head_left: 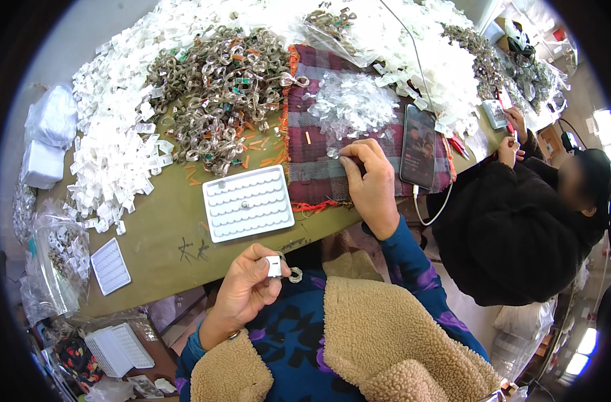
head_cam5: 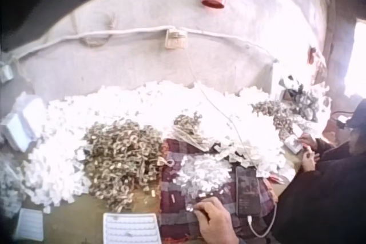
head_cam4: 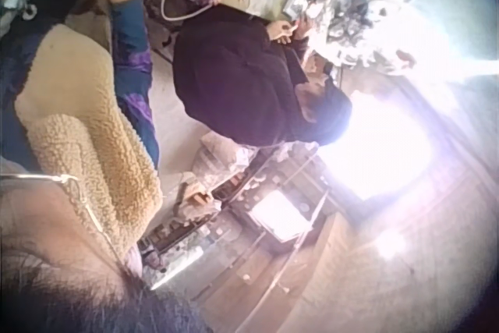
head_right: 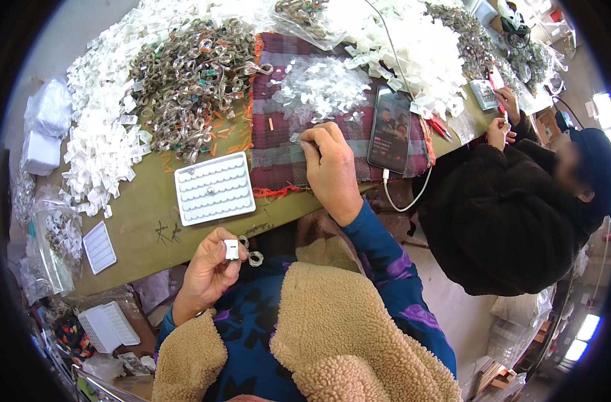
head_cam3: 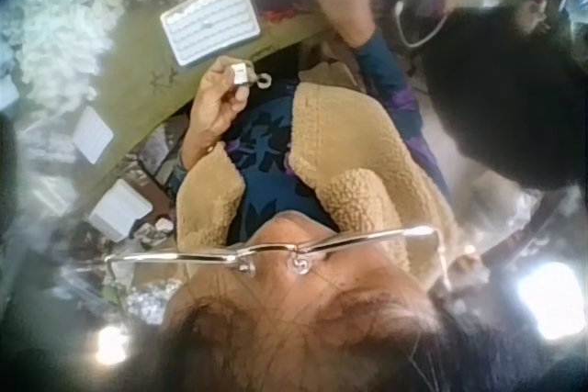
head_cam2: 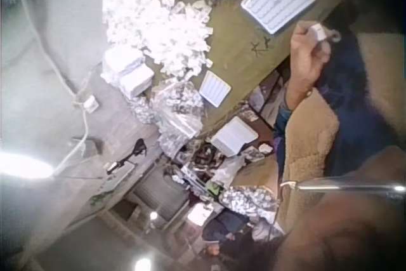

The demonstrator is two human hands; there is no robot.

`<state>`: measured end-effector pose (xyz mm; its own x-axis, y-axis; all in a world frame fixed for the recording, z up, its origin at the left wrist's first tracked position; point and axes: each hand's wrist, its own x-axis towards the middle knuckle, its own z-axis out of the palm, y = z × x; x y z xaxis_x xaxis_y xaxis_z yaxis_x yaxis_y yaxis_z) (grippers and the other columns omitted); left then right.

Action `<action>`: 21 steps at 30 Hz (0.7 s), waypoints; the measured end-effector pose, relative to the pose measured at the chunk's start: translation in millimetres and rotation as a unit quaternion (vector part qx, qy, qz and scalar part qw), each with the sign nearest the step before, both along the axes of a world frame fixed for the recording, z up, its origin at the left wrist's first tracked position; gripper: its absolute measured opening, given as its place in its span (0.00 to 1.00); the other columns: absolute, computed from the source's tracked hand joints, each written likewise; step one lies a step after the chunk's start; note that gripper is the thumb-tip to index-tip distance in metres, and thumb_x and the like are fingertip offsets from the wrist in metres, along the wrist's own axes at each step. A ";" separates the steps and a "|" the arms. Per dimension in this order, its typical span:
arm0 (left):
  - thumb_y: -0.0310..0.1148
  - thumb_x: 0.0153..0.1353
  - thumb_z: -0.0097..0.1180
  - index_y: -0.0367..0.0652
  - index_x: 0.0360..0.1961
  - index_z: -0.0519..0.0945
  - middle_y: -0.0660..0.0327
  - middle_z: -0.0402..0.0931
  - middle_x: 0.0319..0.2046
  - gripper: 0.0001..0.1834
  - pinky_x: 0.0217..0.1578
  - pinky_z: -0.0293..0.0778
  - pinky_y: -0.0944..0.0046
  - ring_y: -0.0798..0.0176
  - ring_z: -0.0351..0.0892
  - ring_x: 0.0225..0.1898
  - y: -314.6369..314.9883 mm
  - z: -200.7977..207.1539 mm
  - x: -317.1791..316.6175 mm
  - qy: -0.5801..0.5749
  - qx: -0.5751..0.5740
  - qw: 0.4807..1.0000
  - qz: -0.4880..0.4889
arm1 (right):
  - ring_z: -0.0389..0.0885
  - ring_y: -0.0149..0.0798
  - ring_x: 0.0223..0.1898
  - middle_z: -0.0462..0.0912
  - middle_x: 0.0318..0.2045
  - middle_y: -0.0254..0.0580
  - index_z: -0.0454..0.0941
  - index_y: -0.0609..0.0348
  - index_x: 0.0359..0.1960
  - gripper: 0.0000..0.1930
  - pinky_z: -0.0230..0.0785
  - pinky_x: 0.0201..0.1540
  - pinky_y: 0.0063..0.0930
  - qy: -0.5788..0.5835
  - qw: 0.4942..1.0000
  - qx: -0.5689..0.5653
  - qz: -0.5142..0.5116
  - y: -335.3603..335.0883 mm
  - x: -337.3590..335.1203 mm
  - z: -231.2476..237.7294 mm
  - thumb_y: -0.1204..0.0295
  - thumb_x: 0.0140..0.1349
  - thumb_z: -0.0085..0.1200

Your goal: The person repeatedly picks small white plastic housings and metal contacts from a table, inserts the contacts into the housings, and places the assembled units into a white tray. The person handles items one at a time and continues the cycle throughout the clip.

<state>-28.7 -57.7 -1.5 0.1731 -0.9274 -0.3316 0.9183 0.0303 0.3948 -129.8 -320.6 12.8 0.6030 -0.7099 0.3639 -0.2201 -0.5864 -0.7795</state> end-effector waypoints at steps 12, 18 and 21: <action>0.29 0.71 0.53 0.35 0.52 0.74 0.43 0.81 0.41 0.13 0.30 0.83 0.68 0.64 0.83 0.31 19.0 10.6 -0.3 -0.023 0.005 0.997 0.079 | 0.76 0.51 0.38 0.74 0.33 0.46 0.76 0.63 0.32 0.04 0.70 0.41 0.41 0.038 0.972 -0.213 0.093 14.4 28.9 16.2 0.83 0.55 0.56; 0.27 0.72 0.50 0.35 0.54 0.74 0.43 0.81 0.43 0.13 0.36 0.84 0.66 0.63 0.84 0.34 40.7 14.7 4.9 -0.069 -0.059 0.984 0.152 | 0.80 0.48 0.32 0.79 0.30 0.46 0.80 0.61 0.46 0.20 0.74 0.35 0.37 -0.045 0.916 0.002 0.400 116.7 24.8 32.1 0.88 0.49 0.54; 0.27 0.72 0.50 0.35 0.50 0.75 0.46 0.81 0.40 0.10 0.35 0.84 0.66 0.64 0.84 0.32 54.5 19.2 2.3 -0.080 -0.044 0.978 0.185 | 0.80 0.41 0.29 0.80 0.28 0.41 0.78 0.65 0.53 0.23 0.74 0.32 0.32 -0.062 0.895 -0.036 0.441 134.0 31.0 36.7 0.90 0.53 0.55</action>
<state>-26.4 -3.2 17.8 0.5457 -0.8152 -0.1943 0.7648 0.3897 0.5131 -98.9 -186.7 49.5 0.8686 0.0502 0.4930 0.4390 -0.5395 -0.7185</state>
